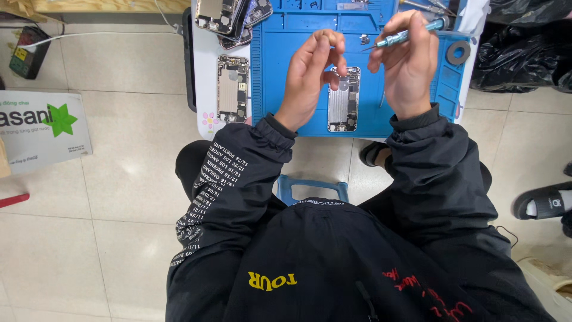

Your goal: The person uses a screwdriver to remove screws from a disassembled smartphone frame placed on a blue work mat. They then use tweezers to carefully lift and remove a small internal component from the device.

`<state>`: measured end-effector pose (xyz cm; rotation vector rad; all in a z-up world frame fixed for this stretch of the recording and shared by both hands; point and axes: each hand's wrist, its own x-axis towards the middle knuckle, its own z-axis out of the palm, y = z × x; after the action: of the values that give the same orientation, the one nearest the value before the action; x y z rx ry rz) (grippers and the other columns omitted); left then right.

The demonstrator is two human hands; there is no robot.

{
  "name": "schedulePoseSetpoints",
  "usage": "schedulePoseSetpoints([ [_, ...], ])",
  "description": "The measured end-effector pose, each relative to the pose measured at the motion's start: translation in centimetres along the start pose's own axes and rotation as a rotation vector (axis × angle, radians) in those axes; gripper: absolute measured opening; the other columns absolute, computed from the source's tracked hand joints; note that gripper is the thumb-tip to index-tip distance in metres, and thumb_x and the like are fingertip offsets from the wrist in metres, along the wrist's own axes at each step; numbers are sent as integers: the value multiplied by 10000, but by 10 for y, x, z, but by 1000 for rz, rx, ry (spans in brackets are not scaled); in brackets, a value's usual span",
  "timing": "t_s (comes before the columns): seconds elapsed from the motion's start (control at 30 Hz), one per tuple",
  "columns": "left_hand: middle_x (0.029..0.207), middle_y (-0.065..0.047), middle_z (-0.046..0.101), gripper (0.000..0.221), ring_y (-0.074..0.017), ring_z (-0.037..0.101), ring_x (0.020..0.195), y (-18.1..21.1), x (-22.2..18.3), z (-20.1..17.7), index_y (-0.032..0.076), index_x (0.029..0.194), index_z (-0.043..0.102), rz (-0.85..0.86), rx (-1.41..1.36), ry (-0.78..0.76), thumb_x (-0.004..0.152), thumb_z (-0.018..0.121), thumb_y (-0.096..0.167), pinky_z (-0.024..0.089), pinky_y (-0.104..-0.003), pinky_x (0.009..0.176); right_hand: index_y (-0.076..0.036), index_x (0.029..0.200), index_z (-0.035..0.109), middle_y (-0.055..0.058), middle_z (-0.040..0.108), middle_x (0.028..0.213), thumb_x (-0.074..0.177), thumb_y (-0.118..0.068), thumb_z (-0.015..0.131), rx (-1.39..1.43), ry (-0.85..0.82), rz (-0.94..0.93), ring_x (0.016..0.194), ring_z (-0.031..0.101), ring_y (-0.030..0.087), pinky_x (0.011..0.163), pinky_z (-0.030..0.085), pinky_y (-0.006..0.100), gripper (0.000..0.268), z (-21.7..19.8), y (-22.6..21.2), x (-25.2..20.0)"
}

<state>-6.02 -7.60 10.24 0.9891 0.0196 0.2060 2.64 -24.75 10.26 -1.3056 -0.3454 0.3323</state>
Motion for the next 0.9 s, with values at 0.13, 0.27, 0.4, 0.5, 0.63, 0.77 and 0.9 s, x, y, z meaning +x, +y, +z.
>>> schedulePoseSetpoints([
  [0.13,1141,3,590,243,-94,619,812,0,-1,2,182,1099,586,-14,-35,18,1134,485,401,494,-217,553,-84,1107,650,49,657,965,1084,-563,464,-86,62,-12,805,782,269,599,576,312,514,9,4,1],
  [0.27,1162,2,613,246,-98,626,843,-14,-6,0,167,1133,616,-63,-123,64,1134,514,391,485,-215,570,-59,1098,603,106,614,986,1125,-414,613,-141,21,-191,988,807,361,704,653,376,356,15,4,0],
  [0.4,1158,-1,647,247,-89,640,847,-33,-9,0,142,1131,654,-188,-226,110,1108,577,375,489,-200,565,6,1102,588,187,641,984,1159,-225,583,-244,-39,-329,1064,787,411,787,705,441,238,27,-13,-3],
  [0.5,1165,-8,682,295,-103,696,882,-50,-10,-3,103,1227,673,-236,-254,153,1097,609,360,534,-197,568,30,1082,601,188,630,996,1140,-171,618,-271,-37,-327,997,787,415,799,712,456,210,30,-13,-6],
  [0.63,1156,-26,705,319,-118,730,909,-51,-11,-2,92,1242,684,-269,-258,176,1078,632,361,570,-199,566,3,1140,588,200,626,1055,1151,-199,599,-211,-95,-319,1049,754,413,874,722,481,202,26,-9,-7],
  [0.77,1110,8,720,340,-137,756,989,-45,-12,4,109,1204,718,-303,-213,205,1050,643,402,588,-203,567,22,1059,604,173,630,978,1136,-166,617,-255,-72,-317,989,789,394,817,718,457,204,26,-10,-6],
  [0.9,1090,13,738,343,-142,756,1024,-40,-12,6,114,1146,728,-314,-194,223,1025,660,428,584,-203,576,18,1035,609,160,646,951,1127,-162,627,-270,-60,-307,967,801,373,795,705,440,204,27,-12,-5],
])
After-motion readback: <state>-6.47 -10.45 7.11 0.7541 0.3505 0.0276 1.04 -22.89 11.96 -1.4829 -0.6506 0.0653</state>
